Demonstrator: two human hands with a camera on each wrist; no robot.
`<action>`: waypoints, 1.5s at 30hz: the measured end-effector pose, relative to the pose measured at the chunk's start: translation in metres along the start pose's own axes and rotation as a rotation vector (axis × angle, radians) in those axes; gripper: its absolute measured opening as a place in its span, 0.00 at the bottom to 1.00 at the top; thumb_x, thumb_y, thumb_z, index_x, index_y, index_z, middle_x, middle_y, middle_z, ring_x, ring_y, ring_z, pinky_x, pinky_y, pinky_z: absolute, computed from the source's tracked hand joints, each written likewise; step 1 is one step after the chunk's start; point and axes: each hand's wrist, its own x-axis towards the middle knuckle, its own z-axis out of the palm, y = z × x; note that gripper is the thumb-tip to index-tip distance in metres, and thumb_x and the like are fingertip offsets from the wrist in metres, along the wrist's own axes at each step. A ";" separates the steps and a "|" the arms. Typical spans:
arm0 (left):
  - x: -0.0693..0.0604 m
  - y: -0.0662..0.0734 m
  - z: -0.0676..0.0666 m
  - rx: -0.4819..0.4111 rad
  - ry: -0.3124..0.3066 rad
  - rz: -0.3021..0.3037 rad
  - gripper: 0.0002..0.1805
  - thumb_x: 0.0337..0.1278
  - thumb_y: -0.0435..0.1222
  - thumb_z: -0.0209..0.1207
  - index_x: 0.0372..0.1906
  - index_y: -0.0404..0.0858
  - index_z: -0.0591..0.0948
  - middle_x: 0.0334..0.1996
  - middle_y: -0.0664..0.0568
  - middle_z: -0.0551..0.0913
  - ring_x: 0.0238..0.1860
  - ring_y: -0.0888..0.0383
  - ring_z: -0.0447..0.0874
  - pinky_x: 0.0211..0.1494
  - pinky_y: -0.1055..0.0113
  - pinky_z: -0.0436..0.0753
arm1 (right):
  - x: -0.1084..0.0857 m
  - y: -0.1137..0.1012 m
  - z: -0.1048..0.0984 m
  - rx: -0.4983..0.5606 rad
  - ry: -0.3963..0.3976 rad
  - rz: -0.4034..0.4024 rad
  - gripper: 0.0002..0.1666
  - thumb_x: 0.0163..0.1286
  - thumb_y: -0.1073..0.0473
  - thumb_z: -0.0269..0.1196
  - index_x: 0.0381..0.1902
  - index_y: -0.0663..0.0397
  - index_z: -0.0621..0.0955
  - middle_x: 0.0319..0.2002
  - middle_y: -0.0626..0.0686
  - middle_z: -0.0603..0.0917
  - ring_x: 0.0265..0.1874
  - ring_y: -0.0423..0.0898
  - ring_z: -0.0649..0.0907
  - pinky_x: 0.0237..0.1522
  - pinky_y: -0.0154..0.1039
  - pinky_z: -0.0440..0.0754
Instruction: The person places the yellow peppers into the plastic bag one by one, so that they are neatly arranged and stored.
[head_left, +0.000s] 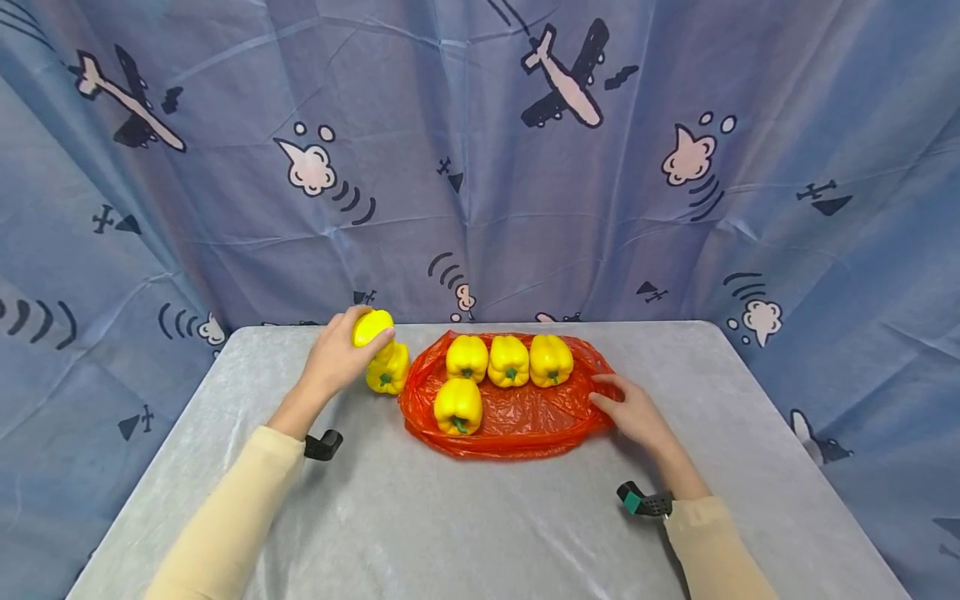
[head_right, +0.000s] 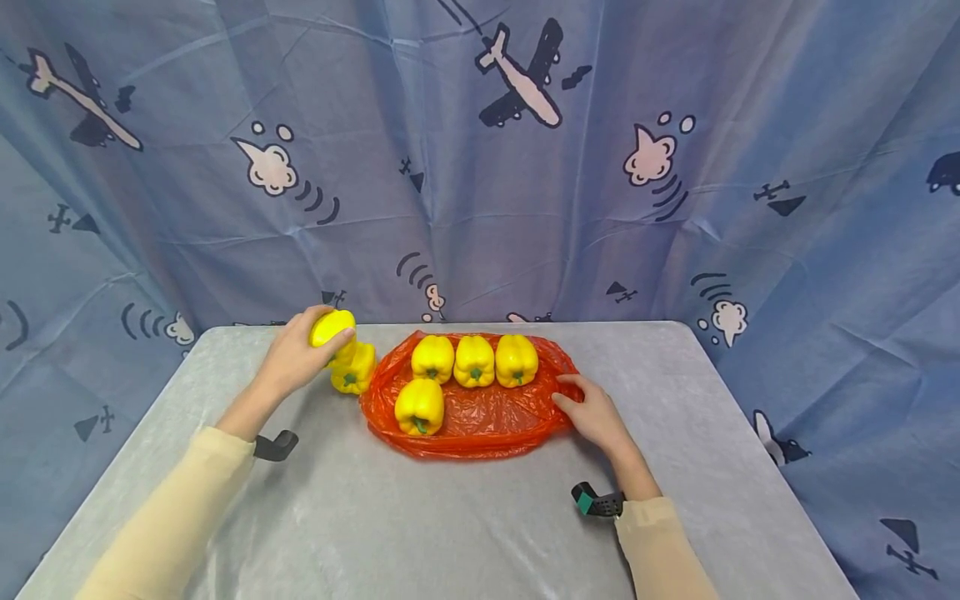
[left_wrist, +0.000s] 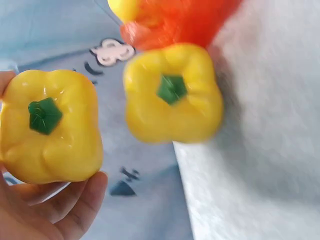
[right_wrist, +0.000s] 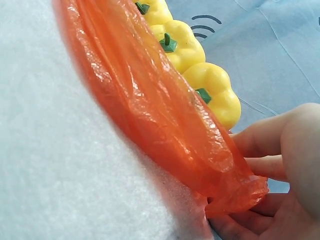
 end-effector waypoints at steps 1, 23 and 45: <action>0.000 0.004 0.001 0.003 0.004 0.009 0.40 0.65 0.64 0.56 0.71 0.42 0.70 0.56 0.38 0.76 0.48 0.42 0.77 0.47 0.48 0.77 | 0.000 0.000 0.000 0.001 0.001 -0.001 0.27 0.76 0.57 0.60 0.67 0.66 0.74 0.68 0.72 0.70 0.71 0.70 0.64 0.71 0.67 0.57; -0.018 0.074 0.035 -0.043 0.036 0.120 0.37 0.61 0.64 0.59 0.67 0.46 0.74 0.50 0.46 0.79 0.42 0.48 0.79 0.40 0.54 0.79 | 0.001 -0.001 0.000 -0.009 -0.013 0.017 0.28 0.76 0.56 0.59 0.67 0.66 0.73 0.69 0.72 0.69 0.72 0.71 0.63 0.71 0.68 0.57; -0.036 0.105 0.088 -0.107 -0.071 0.170 0.41 0.61 0.68 0.56 0.71 0.48 0.71 0.66 0.49 0.76 0.63 0.47 0.76 0.63 0.46 0.76 | 0.000 0.001 -0.001 -0.002 0.004 -0.029 0.27 0.76 0.57 0.60 0.67 0.67 0.74 0.68 0.73 0.70 0.71 0.71 0.64 0.71 0.67 0.57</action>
